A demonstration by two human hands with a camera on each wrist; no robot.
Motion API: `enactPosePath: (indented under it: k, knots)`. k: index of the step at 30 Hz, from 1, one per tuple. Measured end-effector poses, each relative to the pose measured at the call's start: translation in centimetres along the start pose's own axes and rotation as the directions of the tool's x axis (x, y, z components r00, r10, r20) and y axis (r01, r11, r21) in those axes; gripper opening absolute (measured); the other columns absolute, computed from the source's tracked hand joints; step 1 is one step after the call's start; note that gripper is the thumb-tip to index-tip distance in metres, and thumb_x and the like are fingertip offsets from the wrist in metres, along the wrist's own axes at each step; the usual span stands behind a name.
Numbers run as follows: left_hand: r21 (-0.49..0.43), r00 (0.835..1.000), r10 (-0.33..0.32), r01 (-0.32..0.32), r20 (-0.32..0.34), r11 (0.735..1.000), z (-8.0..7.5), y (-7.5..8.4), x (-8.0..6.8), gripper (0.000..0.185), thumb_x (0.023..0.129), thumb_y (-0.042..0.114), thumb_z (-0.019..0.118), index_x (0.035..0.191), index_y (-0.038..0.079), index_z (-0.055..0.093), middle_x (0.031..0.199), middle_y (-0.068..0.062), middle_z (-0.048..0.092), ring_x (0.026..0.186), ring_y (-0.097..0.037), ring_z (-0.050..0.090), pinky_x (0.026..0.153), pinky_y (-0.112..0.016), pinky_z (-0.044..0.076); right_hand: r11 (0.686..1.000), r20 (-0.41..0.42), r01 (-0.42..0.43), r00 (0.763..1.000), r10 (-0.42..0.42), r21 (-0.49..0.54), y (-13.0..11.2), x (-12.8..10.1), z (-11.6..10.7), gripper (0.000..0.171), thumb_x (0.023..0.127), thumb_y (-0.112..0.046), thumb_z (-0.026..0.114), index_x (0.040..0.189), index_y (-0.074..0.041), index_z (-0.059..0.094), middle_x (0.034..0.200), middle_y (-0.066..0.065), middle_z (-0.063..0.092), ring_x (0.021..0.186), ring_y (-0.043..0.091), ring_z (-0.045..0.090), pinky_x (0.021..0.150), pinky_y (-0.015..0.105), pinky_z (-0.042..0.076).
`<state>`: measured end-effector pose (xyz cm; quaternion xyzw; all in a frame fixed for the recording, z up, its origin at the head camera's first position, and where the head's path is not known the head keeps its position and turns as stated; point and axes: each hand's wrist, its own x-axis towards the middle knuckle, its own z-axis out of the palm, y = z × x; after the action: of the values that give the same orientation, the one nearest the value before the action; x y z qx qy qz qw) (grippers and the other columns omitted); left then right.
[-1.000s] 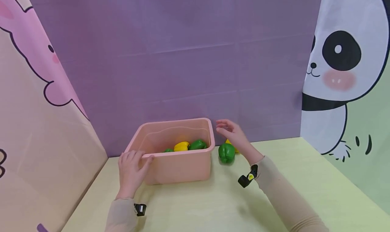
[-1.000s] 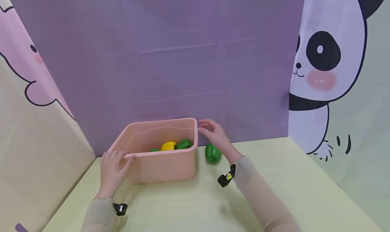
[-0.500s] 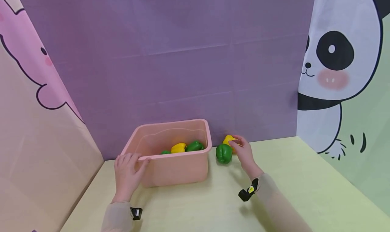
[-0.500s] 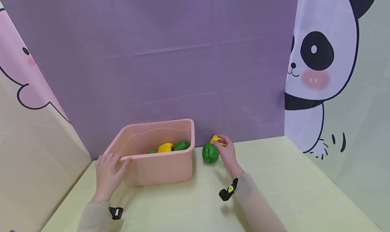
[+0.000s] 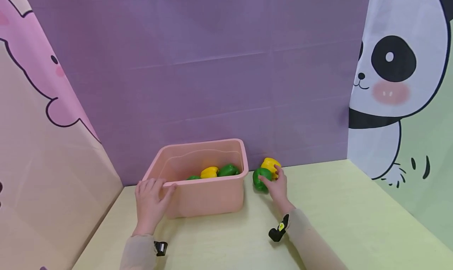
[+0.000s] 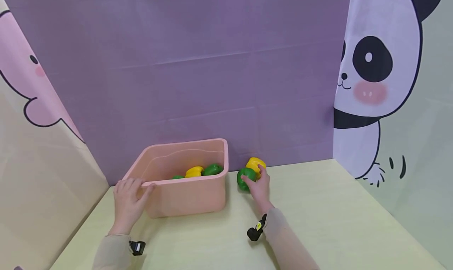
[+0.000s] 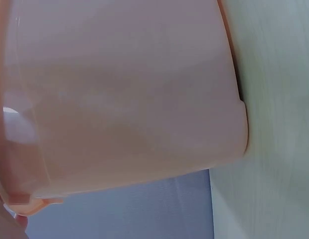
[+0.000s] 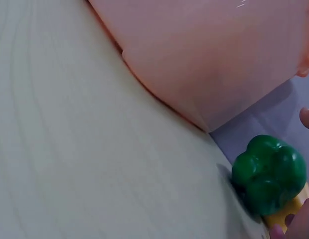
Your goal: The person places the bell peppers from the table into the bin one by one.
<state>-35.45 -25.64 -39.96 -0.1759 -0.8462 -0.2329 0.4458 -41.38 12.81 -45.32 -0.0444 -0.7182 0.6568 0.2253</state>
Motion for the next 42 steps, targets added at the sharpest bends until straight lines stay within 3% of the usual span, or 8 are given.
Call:
enactPosePath:
  k: [6,13,26,42]
  knots:
    - [0.015,1.000,-0.008,0.008,-0.008,1.000,-0.2,-0.1,-0.3,0.034,0.087,0.038,0.068,0.098,0.005,0.063,0.091,-0.012,0.058,0.097,-0.036,0.047,0.104,-0.062,0.018,0.999,0.043,-0.041,0.998,0.042,-0.021,0.7,-0.6,0.8,0.078,0.081,-0.013,0.078,0.145,-0.002,0.034,0.140,0.026,0.034,0.122,0.040,0.039,0.105,0.053,0.035]
    - [0.004,1.000,-0.023,0.023,-0.005,1.000,-0.4,-0.1,-0.5,0.036,0.088,0.038,0.068,0.099,0.004,0.064,0.092,-0.013,0.058,0.098,-0.036,0.046,0.106,-0.061,0.017,1.000,0.039,0.009,0.999,-0.008,-0.029,1.5,-0.4,1.3,0.078,0.076,-0.012,0.081,0.140,0.002,0.040,0.135,0.026,0.042,0.115,0.040,0.045,0.098,0.051,0.040]
    - [-0.002,1.000,-0.015,0.015,0.007,1.000,-0.1,0.2,-0.1,0.034,0.088,0.039,0.068,0.097,0.006,0.062,0.091,-0.012,0.057,0.099,-0.035,0.046,0.106,-0.061,0.016,0.984,0.041,0.004,0.999,0.003,-0.178,1.6,0.2,0.7,0.079,0.074,-0.017,0.084,0.139,-0.001,0.043,0.130,0.028,0.042,0.116,0.042,0.043,0.100,0.056,0.038]
    - [0.011,1.000,-0.007,0.007,0.008,1.000,-0.1,0.2,0.0,0.039,0.090,0.043,0.064,0.098,0.005,0.062,0.091,-0.012,0.056,0.098,-0.036,0.046,0.105,-0.063,0.018,0.979,0.207,-0.013,0.977,0.057,-0.204,1.9,1.4,-1.0,0.076,0.079,-0.015,0.075,0.146,-0.011,0.040,0.134,0.028,0.043,0.116,0.040,0.045,0.100,0.054,0.037]
